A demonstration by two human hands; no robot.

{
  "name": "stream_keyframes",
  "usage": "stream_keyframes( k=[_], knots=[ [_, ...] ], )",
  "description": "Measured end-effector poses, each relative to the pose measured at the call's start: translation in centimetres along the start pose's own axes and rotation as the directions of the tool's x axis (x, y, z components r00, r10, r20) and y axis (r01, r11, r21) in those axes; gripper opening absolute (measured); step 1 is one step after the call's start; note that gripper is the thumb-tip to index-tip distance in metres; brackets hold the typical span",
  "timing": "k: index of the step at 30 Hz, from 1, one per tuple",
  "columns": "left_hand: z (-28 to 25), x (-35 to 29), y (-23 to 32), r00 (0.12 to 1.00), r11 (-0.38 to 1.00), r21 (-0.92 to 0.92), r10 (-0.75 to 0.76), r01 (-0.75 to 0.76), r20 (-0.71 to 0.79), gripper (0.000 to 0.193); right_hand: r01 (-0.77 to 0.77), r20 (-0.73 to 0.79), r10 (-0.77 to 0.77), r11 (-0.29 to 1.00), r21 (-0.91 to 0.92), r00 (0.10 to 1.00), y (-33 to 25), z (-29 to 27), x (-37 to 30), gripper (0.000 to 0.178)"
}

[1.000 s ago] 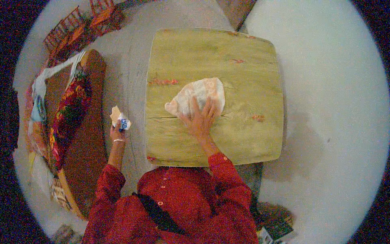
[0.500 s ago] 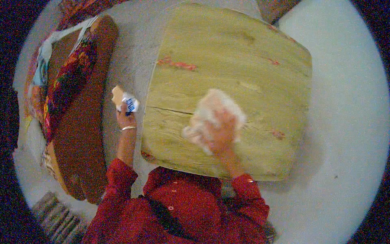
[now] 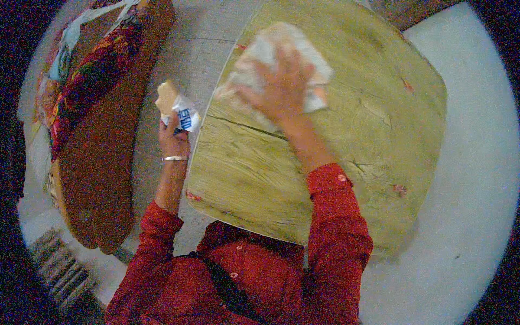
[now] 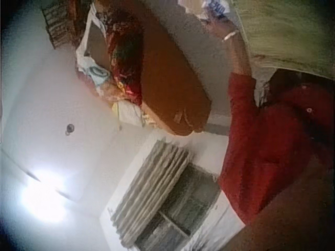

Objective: The person wipes a wooden table surface with a white cloth. They hold a packaged food item in one hand while cleaning with the other, then place the food on the table and continue wiping the surface with both hands.

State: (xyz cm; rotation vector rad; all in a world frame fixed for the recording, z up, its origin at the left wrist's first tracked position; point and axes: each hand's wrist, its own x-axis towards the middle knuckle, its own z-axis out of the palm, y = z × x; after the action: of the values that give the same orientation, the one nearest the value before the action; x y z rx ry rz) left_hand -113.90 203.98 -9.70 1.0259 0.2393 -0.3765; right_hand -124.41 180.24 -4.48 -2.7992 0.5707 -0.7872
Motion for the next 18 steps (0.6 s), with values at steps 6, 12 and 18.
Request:
stream_keyframes(
  k=[6, 12, 18],
  knots=[
    [3.0, -1.8, -0.1, 0.992, 0.997, -0.018, 0.079, -0.081, -0.098, 0.025, 0.267, 0.154, -0.32, 0.919, 0.291, 0.935, -5.1, -2.8, -6.6, 0.04],
    [0.2, -0.3, 0.2, 0.968, 0.962, 0.171, 0.184, -0.214, 0.172, 0.026, 0.363, 0.267, -0.505, 0.822, 0.439, 0.82, -2.0, -8.8, -14.7, 0.038],
    [1.6, -0.7, -0.2, 0.972, 0.991, -0.074, 0.125, -0.112, 0.197, 0.028, 0.151, 0.152, -0.159, 0.987, 0.061, 0.976, 5.9, -7.8, -12.8, 0.039]
  ],
)
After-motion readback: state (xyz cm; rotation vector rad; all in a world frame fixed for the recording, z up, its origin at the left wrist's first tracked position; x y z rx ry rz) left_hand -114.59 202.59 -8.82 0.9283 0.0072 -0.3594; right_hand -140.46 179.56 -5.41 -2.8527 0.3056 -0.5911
